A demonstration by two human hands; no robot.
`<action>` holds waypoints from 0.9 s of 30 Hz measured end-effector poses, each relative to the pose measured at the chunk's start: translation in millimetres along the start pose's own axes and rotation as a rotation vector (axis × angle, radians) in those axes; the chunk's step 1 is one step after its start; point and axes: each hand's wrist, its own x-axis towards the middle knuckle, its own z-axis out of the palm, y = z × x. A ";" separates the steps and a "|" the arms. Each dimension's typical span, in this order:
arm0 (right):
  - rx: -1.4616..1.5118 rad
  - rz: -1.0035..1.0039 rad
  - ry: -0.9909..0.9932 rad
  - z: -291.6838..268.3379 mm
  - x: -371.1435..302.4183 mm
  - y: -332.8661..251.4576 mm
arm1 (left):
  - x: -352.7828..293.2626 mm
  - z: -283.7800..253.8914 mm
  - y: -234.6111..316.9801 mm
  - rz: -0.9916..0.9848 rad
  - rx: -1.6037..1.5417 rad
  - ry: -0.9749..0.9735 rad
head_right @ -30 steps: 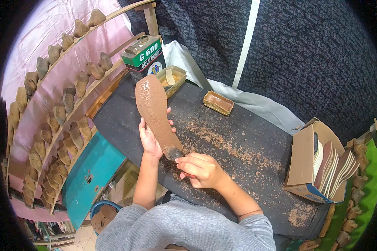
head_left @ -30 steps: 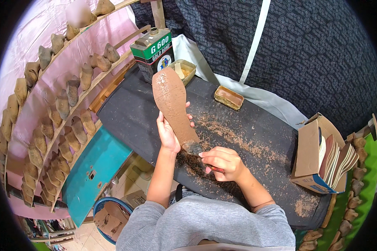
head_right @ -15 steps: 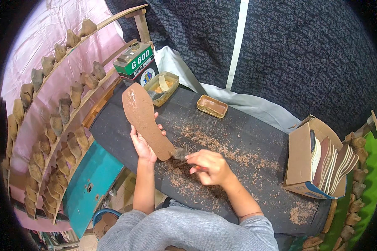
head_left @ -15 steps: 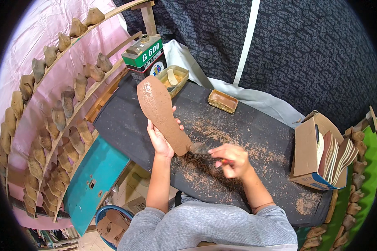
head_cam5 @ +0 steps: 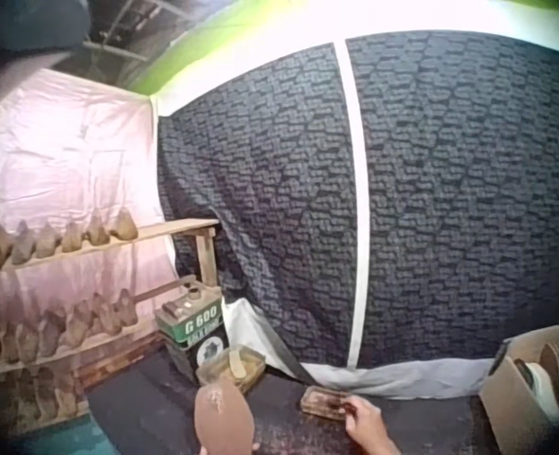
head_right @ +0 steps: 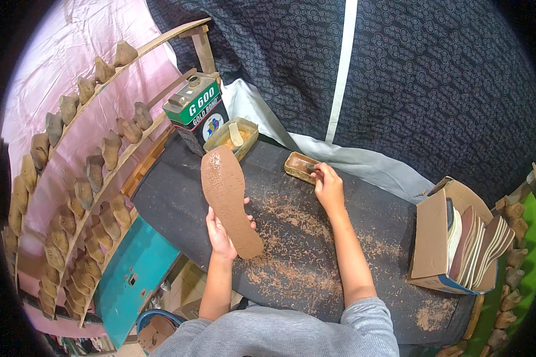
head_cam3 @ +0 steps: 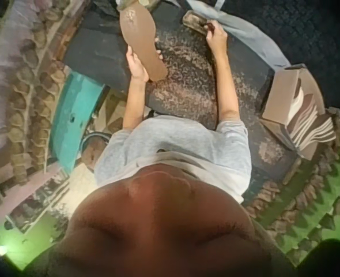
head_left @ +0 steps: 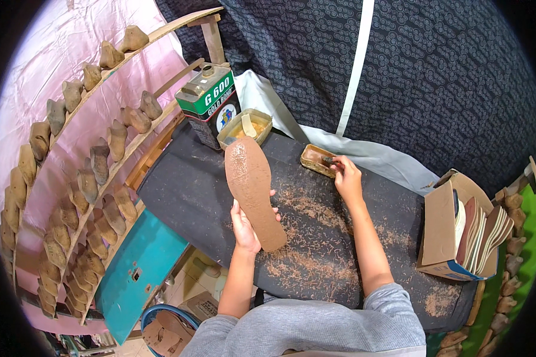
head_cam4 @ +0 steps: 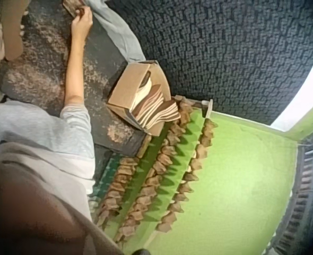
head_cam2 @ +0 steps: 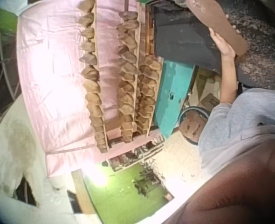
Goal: Apply adhesive to the surface of a shoe sole using a brush.
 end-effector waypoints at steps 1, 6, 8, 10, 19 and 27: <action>-0.022 0.002 -0.030 1.9 1.1 6.4 | 0.0 0.5 0.3 -0.002 0.001 0.002; -0.081 0.007 -0.059 1.4 7.5 3.7 | 0.6 -1.0 0.1 -0.011 0.021 -0.004; -0.025 0.014 -0.104 4.4 6.1 8.2 | 1.6 -2.7 -0.5 -0.014 0.006 -0.018; -0.030 0.008 -0.110 -0.2 3.9 9.1 | 1.4 -2.7 -1.3 -0.018 -0.008 -0.036; 0.106 -0.253 0.134 -33.3 0.3 -83.3 | 3.2 4.4 -2.6 -0.030 0.075 -0.043; 0.355 -0.686 -0.137 -40.3 -38.7 -157.4 | 11.2 26.9 12.1 0.052 -0.079 -0.051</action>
